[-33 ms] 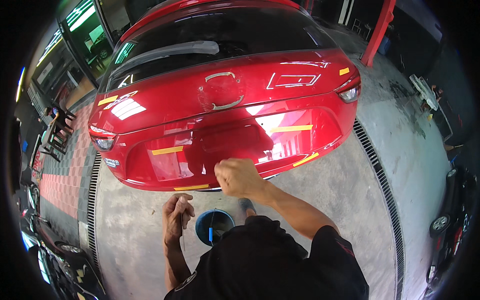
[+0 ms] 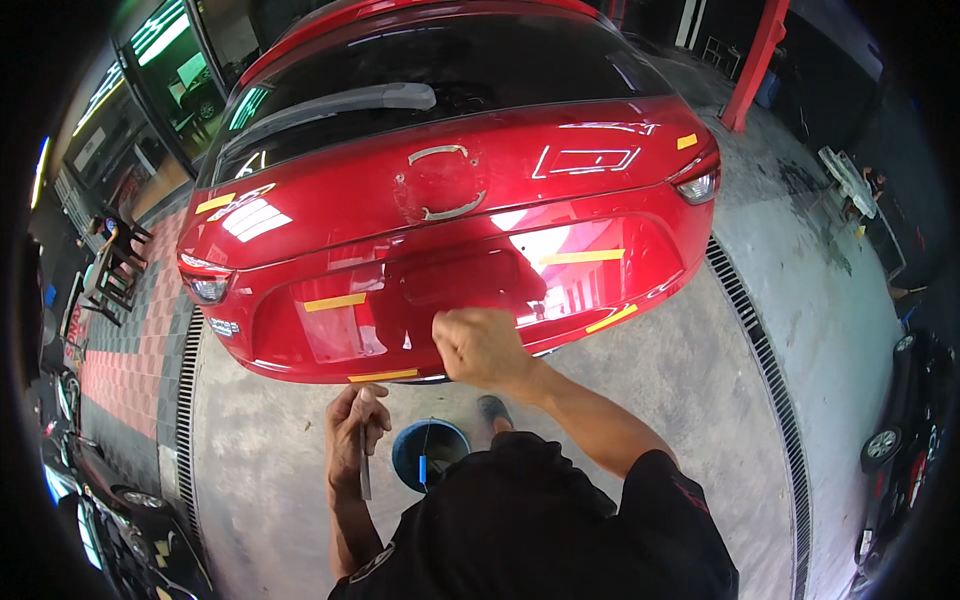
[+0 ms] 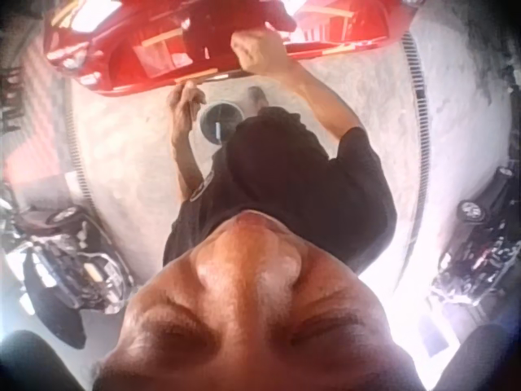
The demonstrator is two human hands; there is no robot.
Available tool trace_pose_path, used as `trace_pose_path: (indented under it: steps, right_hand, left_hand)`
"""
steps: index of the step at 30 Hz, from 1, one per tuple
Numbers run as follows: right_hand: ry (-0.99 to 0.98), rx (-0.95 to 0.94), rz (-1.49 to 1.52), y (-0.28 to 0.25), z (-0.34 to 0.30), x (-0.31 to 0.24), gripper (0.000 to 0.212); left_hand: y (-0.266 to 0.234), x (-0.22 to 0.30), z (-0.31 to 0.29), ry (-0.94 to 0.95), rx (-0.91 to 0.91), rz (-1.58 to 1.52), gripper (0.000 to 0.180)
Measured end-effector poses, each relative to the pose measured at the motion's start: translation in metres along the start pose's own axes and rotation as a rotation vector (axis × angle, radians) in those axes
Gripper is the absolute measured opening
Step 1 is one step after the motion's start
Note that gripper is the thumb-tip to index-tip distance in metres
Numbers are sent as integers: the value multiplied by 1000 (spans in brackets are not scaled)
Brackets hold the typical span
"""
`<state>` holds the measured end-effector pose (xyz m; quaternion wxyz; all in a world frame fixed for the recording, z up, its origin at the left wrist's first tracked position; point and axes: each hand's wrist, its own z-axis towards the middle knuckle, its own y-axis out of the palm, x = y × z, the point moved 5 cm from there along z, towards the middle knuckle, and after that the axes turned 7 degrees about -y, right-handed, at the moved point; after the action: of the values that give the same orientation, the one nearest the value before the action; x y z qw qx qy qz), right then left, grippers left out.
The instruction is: The person uses a metal scraper to remove yellow tape and stickers from the rear hatch and trunk lid of a red car. They open the trunk to access the interior surface, then scrape the exterior surfaces including around the model badge.
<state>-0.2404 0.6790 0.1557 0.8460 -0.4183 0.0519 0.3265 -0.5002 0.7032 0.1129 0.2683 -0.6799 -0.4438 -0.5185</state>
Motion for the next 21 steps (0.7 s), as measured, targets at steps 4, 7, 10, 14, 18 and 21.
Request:
trace_pose_path:
  steps: [4,7,10,14,18,21]
  right_hand:
    - [58,336,-162,-63,63,1,25]
    - [-34,399,-394,-81,105,17,51]
    - [112,275,-432,-88,117,33,60]
    - [181,197,-331,-92,122,37,57]
    - [205,133,-253,-96,125,35,47]
    - [197,107,-235,-97,126,34,35]
  left_hand:
    - [27,13,29,1,-31,-72,53]
    - [47,2,50,-51,-99,-233,55]
    - [49,-30,68,-146,-136,-247,66]
    - [21,-126,76,-327,-18,-309,86]
    - [12,-180,104,-190,-17,-580,80]
    - [15,-177,134,-18,-125,-802,47]
